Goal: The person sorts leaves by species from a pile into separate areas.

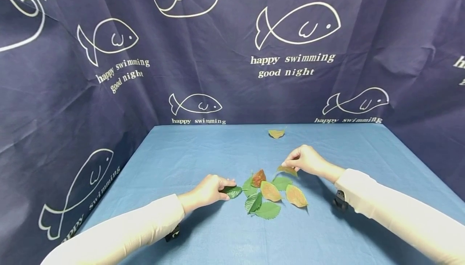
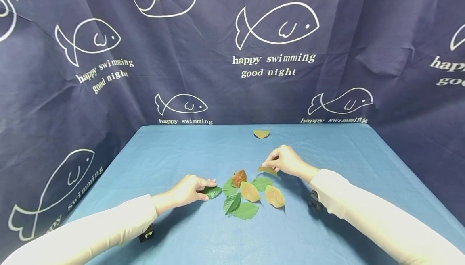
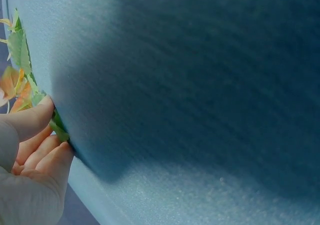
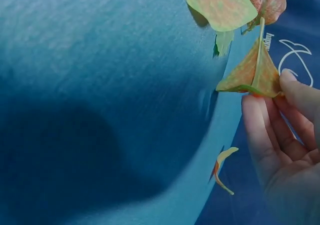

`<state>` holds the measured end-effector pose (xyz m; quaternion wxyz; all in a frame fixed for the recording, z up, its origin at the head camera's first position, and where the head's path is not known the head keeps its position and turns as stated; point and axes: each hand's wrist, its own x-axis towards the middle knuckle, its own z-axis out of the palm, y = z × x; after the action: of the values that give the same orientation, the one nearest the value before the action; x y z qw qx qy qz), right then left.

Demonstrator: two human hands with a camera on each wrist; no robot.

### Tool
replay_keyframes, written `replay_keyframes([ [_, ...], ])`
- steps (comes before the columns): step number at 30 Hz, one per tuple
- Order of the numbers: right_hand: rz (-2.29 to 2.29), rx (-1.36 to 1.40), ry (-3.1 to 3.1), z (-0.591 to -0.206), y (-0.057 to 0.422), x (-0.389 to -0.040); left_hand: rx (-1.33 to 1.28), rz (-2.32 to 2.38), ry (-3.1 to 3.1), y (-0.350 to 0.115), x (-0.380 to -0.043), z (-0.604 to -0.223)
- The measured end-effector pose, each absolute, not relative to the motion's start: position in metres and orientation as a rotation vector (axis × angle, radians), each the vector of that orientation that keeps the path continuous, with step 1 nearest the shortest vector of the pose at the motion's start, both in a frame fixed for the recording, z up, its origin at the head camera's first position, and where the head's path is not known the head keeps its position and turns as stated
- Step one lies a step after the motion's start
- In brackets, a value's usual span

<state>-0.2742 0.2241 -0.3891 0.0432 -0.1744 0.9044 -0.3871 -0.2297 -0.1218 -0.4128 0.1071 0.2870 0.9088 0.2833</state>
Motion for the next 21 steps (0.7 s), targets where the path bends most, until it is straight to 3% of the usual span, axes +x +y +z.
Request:
replay_keyframes([
  [21,-1.163,-0.409,2.932,-0.39,0.231,-0.296,0.89,0.813,2.69,-0.122,-0.23,-0.412],
])
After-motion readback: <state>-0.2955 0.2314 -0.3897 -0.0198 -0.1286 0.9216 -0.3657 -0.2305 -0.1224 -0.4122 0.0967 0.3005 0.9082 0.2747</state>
